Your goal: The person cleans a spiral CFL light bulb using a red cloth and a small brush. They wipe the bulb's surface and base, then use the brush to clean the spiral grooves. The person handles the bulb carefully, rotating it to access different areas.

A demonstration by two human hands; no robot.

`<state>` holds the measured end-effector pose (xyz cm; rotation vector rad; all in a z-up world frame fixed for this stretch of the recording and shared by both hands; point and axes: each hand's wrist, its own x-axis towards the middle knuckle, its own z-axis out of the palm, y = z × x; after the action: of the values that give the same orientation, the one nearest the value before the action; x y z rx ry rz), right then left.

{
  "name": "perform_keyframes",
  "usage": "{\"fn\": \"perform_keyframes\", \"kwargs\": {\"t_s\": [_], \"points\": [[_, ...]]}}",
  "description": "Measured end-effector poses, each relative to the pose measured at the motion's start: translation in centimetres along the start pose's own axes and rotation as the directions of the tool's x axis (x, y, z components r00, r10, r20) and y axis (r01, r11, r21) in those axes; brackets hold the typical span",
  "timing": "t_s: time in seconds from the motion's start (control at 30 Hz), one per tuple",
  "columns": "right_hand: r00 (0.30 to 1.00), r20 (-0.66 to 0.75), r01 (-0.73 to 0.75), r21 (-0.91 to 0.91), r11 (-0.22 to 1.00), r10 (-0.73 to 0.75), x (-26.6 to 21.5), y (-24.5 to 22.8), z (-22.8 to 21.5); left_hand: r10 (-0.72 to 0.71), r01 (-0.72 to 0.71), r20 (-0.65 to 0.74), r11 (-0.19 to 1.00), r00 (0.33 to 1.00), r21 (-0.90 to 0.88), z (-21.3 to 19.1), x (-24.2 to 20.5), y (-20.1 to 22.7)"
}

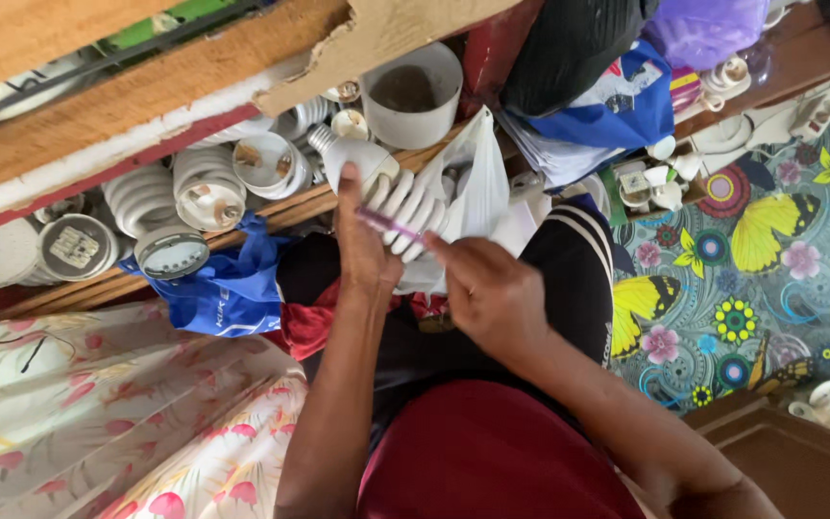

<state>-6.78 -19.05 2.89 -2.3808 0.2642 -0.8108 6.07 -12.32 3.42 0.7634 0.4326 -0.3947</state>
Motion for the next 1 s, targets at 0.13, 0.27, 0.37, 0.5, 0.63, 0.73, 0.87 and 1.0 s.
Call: {"fn": "perform_keyframes", "kwargs": {"t_s": [0.13, 0.27, 0.37, 0.5, 0.63, 0.73, 0.87, 1.0], "points": [[0.995, -0.07, -0.064, 0.162, 0.985, 0.076, 0.9, 2.1, 0.2, -0.033, 0.033, -0.014, 0.999, 0.999, 0.002, -0.7, 0.0, -0.4], [0.999, -0.028, 0.027, -0.006, 1.0, -0.027, 1.0, 2.3, 0.4, -0.038, 0.038, 0.0, 0.999, 0.999, 0.01, -0.6, 0.3, -0.2], [1.0, -0.014, 0.006, 0.037, 0.999, -0.005, -0.2, 1.4, -0.1, -0.055, 0.055, -0.009, 0.998, 0.998, 0.013, -1.1, -0.1, -0.7], [0.997, -0.032, -0.056, 0.209, 0.976, 0.064, 0.3, 3.8, 0.2, -0.098, 0.099, -0.017, 0.994, 0.995, 0.037, -2.2, 0.7, -1.2], [1.0, 0.006, 0.017, 0.118, 0.993, -0.018, -0.2, 1.9, -0.5, -0.128, 0.129, -0.035, 0.99, 0.991, 0.052, -3.5, 0.9, -1.8], [0.997, -0.026, -0.067, 0.188, 0.98, 0.073, -0.3, 4.1, -0.6, -0.143, 0.143, -0.005, 0.989, 0.99, 0.027, -3.1, 1.0, -1.9], [1.0, 0.015, -0.019, 0.165, 0.986, 0.017, -1.0, 3.4, -0.6, -0.11, 0.11, -0.014, 0.993, 0.994, 0.031, -3.5, 0.4, -0.9], [0.999, 0.023, -0.028, 0.154, 0.988, 0.025, -0.7, 2.4, -1.5, -0.123, 0.123, 0.015, 0.992, 0.992, 0.023, -3.3, -0.1, -1.1]]}}
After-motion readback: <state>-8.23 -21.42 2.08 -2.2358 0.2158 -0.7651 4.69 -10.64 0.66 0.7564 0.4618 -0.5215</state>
